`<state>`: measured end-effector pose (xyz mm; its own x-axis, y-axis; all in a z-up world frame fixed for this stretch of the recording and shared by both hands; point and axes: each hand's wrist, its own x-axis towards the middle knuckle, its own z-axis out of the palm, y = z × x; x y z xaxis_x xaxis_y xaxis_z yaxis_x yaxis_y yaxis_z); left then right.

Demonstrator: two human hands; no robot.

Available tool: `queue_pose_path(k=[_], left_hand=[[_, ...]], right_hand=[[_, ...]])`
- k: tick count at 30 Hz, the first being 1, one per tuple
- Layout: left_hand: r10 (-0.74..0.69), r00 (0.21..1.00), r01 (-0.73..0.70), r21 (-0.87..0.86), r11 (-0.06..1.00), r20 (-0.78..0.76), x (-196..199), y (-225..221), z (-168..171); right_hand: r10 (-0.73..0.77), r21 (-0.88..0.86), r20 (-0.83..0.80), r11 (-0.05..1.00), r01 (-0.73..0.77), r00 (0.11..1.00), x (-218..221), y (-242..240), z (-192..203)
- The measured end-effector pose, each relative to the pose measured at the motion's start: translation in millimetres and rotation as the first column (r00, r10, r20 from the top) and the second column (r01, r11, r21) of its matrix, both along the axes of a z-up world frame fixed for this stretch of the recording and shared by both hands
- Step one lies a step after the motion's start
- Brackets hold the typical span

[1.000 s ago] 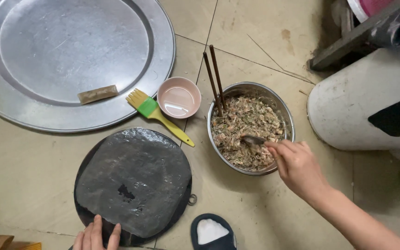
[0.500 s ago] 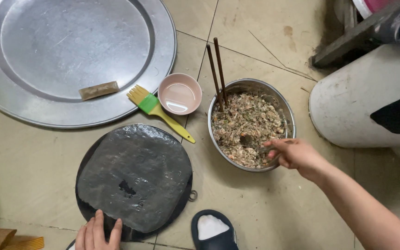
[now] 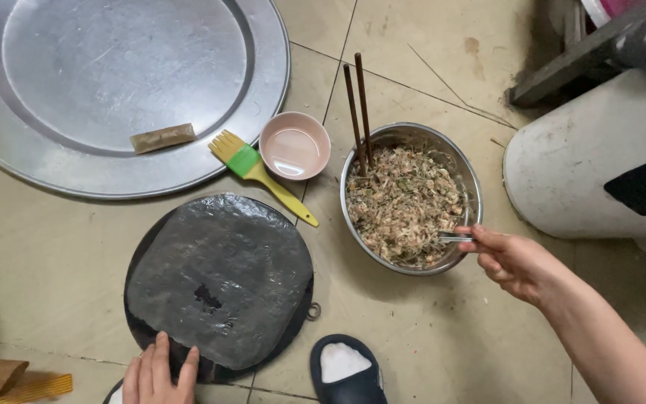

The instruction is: Assembling and rolling spring rolls by hand using wrappers and filling

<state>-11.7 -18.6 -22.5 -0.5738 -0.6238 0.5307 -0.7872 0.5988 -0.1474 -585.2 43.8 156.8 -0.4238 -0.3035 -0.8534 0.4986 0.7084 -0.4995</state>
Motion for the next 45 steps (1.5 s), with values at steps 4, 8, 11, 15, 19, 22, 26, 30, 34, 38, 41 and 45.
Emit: queue_pose_path(k=[4,8,11,15,19,22,26,30,34,38,41,45], left_hand=[[0.107,0.993,-0.114,0.143,0.983,0.055,-10,7,20],[0.098,0.993,-0.106,0.148,0.983,0.06,-10,8,33],[0.155,0.982,-0.178,0.277,0.944,0.104,2,20,24],[0.246,0.96,-0.266,0.722,0.639,0.136,5,22,50],[0.547,0.836,-0.003,0.996,-0.085,0.049,6,20,50],[0.768,0.58,0.244,0.841,-0.482,0.272,-16,15,58],[0.732,0.444,0.376,0.634,-0.676,0.517,-40,-11,113],[0.719,0.384,0.633,0.402,-0.662,0.58,-48,-17,114],[0.702,0.366,0.709,0.305,-0.635,0.611,-52,-10,94],[0.721,0.33,0.743,0.304,-0.597,0.609,-57,-6,96],[0.755,0.307,0.764,0.323,-0.559,0.579,-61,-6,97],[0.78,0.287,0.789,0.324,-0.521,0.555,-66,-9,102]], right_hand=[[-0.016,-0.041,-0.046,0.999,0.014,0.999,-25,20,-10],[0.006,-0.066,-0.138,0.998,-0.015,0.99,-2,8,25],[0.048,-0.11,-0.214,0.991,-0.073,0.976,29,-3,52],[0.128,-0.152,-0.181,0.976,-0.156,0.975,98,-23,63],[0.183,-0.163,0.004,0.97,-0.18,0.983,187,-45,57],[0.23,-0.149,0.024,0.963,-0.224,0.973,244,-54,35],[0.33,-0.191,-0.1,0.92,-0.343,0.939,284,-53,1],[0.544,-0.348,-0.343,0.683,-0.642,0.765,278,-31,-44],[0.53,-0.278,-0.711,0.393,-0.877,0.463,268,-20,-50],[0.486,-0.193,-0.799,0.35,-0.917,0.354,263,-15,-56],[0.402,-0.265,-0.832,0.318,-0.91,0.383,262,-14,-53],[0.429,-0.203,-0.858,0.22,-0.954,0.282,262,-18,-50]])
